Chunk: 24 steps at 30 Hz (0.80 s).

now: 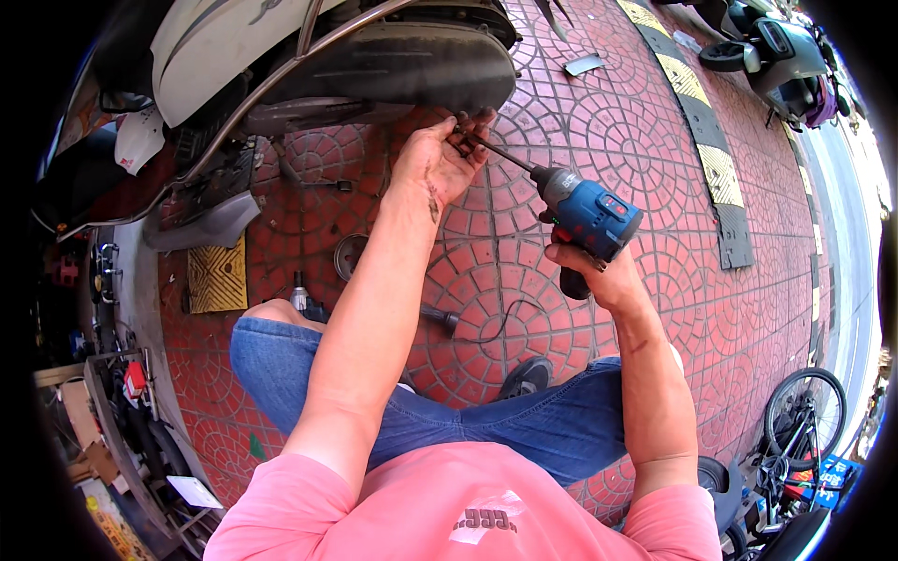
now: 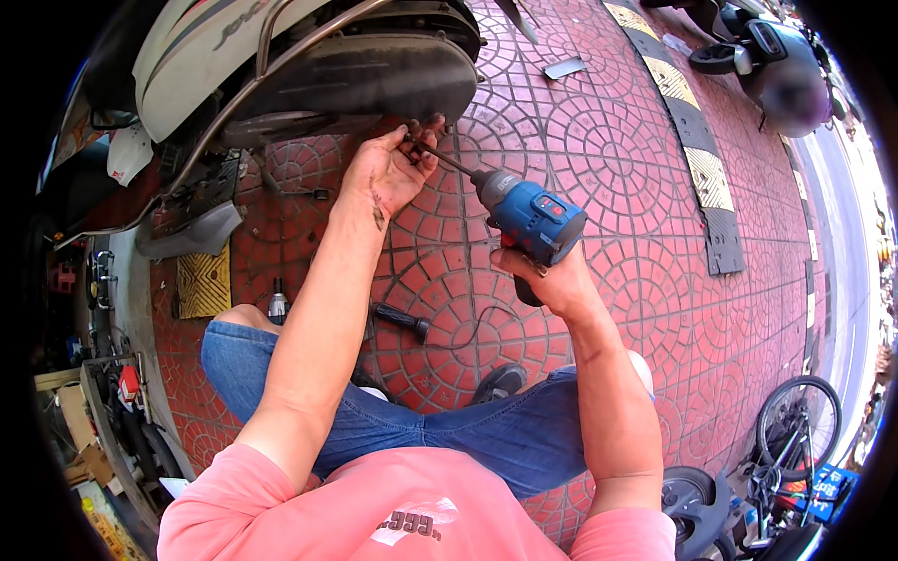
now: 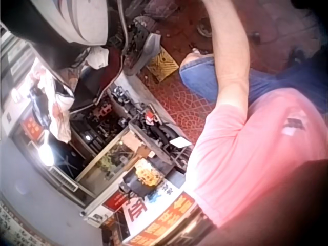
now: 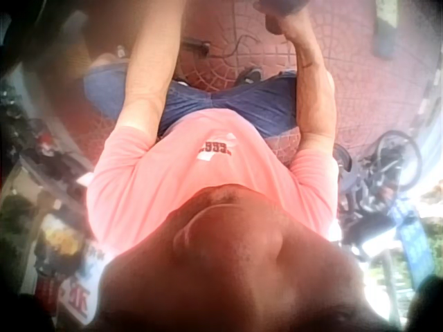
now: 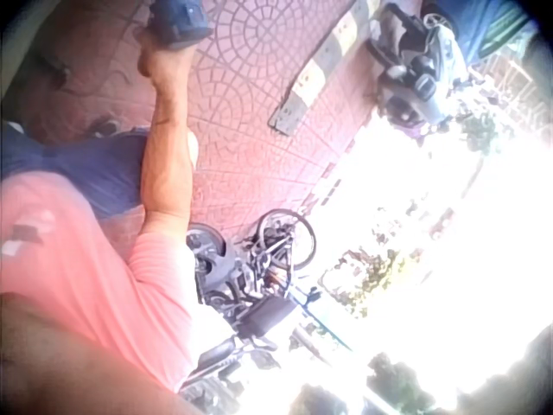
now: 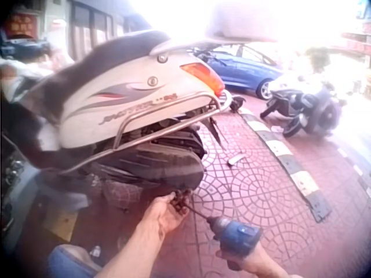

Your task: The person uses a power tool to remove screws from a plastic cover on a scooter and then secures the cover back in place by driving the screws back in.

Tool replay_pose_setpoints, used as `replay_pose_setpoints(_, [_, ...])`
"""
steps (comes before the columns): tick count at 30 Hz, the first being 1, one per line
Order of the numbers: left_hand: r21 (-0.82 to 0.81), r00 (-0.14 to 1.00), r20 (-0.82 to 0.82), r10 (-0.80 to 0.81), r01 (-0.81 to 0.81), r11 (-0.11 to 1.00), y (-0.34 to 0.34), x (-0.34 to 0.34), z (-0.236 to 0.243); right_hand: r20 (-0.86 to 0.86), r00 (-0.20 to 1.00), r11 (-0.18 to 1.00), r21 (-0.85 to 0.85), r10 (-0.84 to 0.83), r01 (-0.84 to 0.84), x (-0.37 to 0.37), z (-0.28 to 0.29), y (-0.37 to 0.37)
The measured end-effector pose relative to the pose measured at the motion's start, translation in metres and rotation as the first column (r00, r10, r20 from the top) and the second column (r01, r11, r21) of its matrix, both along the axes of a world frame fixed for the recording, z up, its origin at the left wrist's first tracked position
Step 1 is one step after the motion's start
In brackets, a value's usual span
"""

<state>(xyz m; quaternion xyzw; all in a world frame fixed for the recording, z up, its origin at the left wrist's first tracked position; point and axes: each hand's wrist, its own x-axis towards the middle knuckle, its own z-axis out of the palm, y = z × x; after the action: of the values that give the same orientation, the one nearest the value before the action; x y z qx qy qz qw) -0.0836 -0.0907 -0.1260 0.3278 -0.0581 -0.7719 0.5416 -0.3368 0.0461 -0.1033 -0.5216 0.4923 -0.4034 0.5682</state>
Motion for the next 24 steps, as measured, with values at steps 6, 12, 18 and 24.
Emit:
replay_pose_setpoints(6, [-0.018,0.99,0.143,0.011,-0.008,1.0,0.002,-0.006,0.004,-0.188,0.982,1.0,-0.021,-0.002,-0.002,0.002,0.01,0.003])
replay_pose_setpoints(12, [-0.027,0.949,0.314,-0.026,0.036,0.999,0.005,-0.004,0.001,-0.652,0.738,0.816,-0.515,-0.174,-0.263,0.008,0.013,-0.003])
replay_pose_setpoints(18, [-0.088,0.992,0.11,-0.062,0.071,0.994,-0.002,0.0,0.008,-0.605,0.783,0.886,-0.431,-0.143,-0.171,0.006,0.007,0.0])
replay_pose_setpoints(24, [-0.07,0.998,-0.026,0.053,-0.055,0.996,0.001,-0.03,0.016,-0.462,0.873,0.831,-0.539,-0.157,-0.136,-0.001,-0.008,-0.006])
